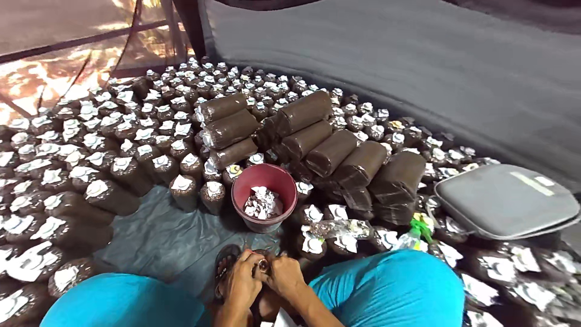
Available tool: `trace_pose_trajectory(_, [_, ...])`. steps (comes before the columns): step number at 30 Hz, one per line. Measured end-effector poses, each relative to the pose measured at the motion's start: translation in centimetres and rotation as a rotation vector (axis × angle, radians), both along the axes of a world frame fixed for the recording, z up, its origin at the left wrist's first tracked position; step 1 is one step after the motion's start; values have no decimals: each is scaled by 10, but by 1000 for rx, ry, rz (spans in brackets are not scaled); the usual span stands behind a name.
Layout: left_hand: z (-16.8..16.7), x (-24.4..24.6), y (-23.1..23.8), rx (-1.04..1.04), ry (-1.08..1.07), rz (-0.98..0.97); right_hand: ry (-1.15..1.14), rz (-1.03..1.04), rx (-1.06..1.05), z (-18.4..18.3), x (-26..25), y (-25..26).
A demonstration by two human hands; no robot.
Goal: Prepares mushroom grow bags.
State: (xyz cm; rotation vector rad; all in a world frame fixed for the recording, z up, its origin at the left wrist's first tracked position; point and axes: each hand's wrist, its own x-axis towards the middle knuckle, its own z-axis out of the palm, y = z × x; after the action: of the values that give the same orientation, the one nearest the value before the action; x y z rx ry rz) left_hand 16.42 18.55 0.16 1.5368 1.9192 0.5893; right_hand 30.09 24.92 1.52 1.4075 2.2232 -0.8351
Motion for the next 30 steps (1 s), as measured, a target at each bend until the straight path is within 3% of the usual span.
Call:
trace_pose_trajectory(4, [-8,1,-3,107,-31,19,49,-74,-200,10,24,8])
trace_pose_trajectory(9, [-18,9,-2,167,13,16,71,-179,-233,11,48,8])
trace_pose_trajectory(16, [-21,20,6,184,68,21,516,-458,-233,-13,55,12])
trace_pose_trajectory(20, [-31,19,5,242,29,16,641,-616,-339,-29,49,10])
trace_pose_trajectory(30, [-38,17,4,147,-56,55,690,-707,-428,-36,45,10])
